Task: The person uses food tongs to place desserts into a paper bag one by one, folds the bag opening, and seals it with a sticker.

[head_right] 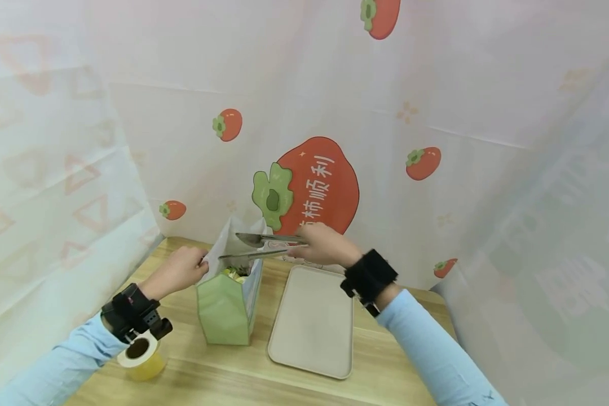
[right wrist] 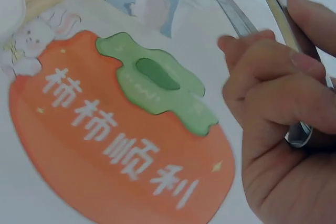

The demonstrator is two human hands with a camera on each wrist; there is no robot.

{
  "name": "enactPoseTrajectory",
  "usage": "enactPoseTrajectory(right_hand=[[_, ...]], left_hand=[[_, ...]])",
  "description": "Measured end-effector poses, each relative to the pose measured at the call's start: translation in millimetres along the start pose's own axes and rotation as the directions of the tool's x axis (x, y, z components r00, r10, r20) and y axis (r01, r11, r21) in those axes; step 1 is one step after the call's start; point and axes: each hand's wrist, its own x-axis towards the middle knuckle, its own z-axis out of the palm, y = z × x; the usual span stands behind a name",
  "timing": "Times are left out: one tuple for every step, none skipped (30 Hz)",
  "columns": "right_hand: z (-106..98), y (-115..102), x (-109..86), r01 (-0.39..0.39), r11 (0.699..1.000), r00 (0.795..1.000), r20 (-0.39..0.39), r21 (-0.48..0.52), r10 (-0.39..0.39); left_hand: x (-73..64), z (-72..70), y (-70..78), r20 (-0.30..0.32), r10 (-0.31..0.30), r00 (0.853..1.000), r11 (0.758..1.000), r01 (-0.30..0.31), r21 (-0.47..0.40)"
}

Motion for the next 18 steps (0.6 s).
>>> enactPoseTrajectory(right_hand=[[0,4,-7.5,0.0,0.998,1.0,-0.021,0.056,0.001],[1,9,-15.2,-0.003,0.993,0.999,-0.036,0.117,0.007],[2,13,-23.1,-0.016,0.983,0.999,-0.047,0.183,0.025],[3,18,-31.8,-0.028,0.969,0.998,-0.054,0.246,0.043],[4,22,-40.6,-0.048,0.95,0.996,-0.059,0.308,0.07],[6,26,-50.0,-0.065,0.928,0.994,-0.059,0.367,0.093],[8,30,-59.1,-0.079,0.905,0.991,-0.062,0.418,0.116],[10,35,-68.2,-0.09,0.883,0.989,-0.064,0.46,0.134],[13,39,-77.1,-0.092,0.863,0.987,-0.068,0.497,0.145],[17,43,-85.5,-0.092,0.842,0.986,-0.07,0.532,0.152],[21,47,-93.7,-0.093,0.818,0.985,-0.068,0.567,0.159],[25,51,-101.4,-0.091,0.795,0.985,-0.066,0.6,0.162],[30,55,-108.2,-0.091,0.772,0.984,-0.062,0.629,0.167],[36,59,-114.5,-0.094,0.749,0.984,-0.055,0.656,0.171],[42,63,-119.8,-0.099,0.726,0.982,-0.049,0.681,0.18],[49,67,-124.2,-0.107,0.706,0.98,-0.044,0.701,0.192],[57,71,-127.7,-0.115,0.684,0.977,-0.044,0.72,0.21],[66,75,-130.5,-0.13,0.661,0.97,-0.043,0.739,0.239]], left_hand=[[0.5,-0.2,-0.4,0.002,-0.005,1.0,1.0,0.005,-0.002],[1.1,-0.2,-1.0,0.004,-0.008,1.0,1.0,0.008,-0.003],[1.8,-0.2,-1.5,0.008,-0.01,1.0,1.0,0.01,-0.004],[2.1,-0.1,-1.4,0.011,-0.008,1.0,1.0,0.008,-0.009],[2.4,-0.3,-1.1,0.015,-0.008,1.0,1.0,0.009,-0.016],[2.6,-0.6,-0.7,0.019,-0.008,1.0,1.0,0.008,-0.025],[2.8,-0.9,-0.4,0.022,-0.006,1.0,0.999,0.006,-0.032],[2.9,-1.3,-0.1,0.027,-0.004,1.0,0.999,0.005,-0.039],[2.7,-1.8,0.6,0.034,-0.004,0.999,0.999,0.006,-0.048],[2.4,-2.1,1.2,0.042,-0.004,0.999,0.998,0.006,-0.055],[2.1,-2.5,1.9,0.051,-0.006,0.999,0.998,0.009,-0.056],[1.5,-2.7,2.5,0.06,-0.005,0.998,0.998,0.009,-0.057],[0.9,-3.0,3.2,0.067,-0.006,0.998,0.998,0.01,-0.061],[0.1,-3.3,3.8,0.072,-0.007,0.997,0.998,0.012,-0.063],[-0.8,-3.3,4.5,0.077,-0.013,0.997,0.998,0.018,-0.067],[-1.6,-3.2,5.0,0.079,-0.019,0.997,0.997,0.024,-0.069],[-2.5,-3.2,5.6,0.08,-0.025,0.996,0.997,0.031,-0.071],[-3.3,-3.4,6.3,0.079,-0.029,0.996,0.997,0.034,-0.072]])
